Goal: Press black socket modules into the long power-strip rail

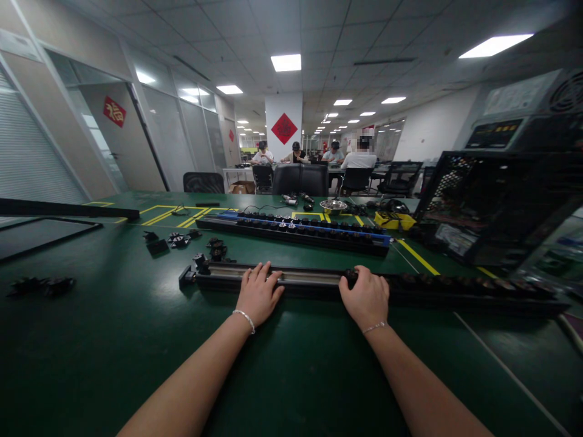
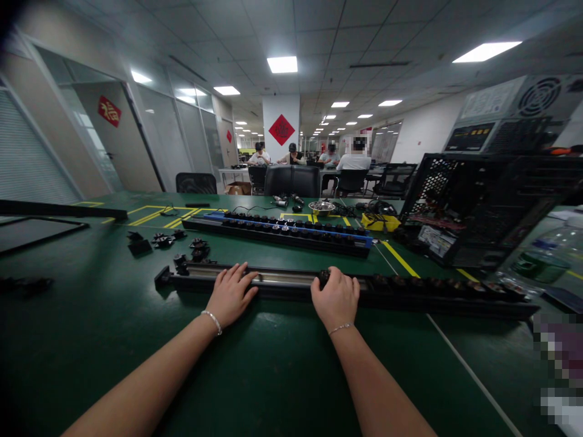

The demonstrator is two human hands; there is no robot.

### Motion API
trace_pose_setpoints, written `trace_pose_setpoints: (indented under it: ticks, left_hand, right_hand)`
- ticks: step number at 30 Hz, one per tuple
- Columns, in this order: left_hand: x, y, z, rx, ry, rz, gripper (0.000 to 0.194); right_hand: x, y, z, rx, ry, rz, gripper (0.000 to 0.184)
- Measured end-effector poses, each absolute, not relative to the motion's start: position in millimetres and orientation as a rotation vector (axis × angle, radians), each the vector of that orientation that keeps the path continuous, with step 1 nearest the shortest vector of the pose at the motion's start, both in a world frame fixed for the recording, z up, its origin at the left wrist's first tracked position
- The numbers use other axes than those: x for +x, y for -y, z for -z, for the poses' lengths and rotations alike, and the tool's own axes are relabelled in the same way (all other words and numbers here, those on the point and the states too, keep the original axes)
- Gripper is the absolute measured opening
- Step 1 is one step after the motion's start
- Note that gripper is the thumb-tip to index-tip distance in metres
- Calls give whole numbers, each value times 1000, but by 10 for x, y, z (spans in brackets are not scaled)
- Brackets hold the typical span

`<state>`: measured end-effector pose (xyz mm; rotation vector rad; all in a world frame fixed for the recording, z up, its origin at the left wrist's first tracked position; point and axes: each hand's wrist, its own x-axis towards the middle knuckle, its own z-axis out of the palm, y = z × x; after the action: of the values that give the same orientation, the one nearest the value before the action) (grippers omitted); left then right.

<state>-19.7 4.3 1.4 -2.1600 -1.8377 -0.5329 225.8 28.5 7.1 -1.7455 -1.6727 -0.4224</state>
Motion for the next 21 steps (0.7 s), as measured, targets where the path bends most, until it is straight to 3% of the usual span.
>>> trace_pose_setpoints:
  ticks: [21]
  left_hand:
    - [-200, -41, -13, -2157, 1837, 522, 41]
  right_hand:
    - [2209, -270, -32, -1467, 1902, 309, 23]
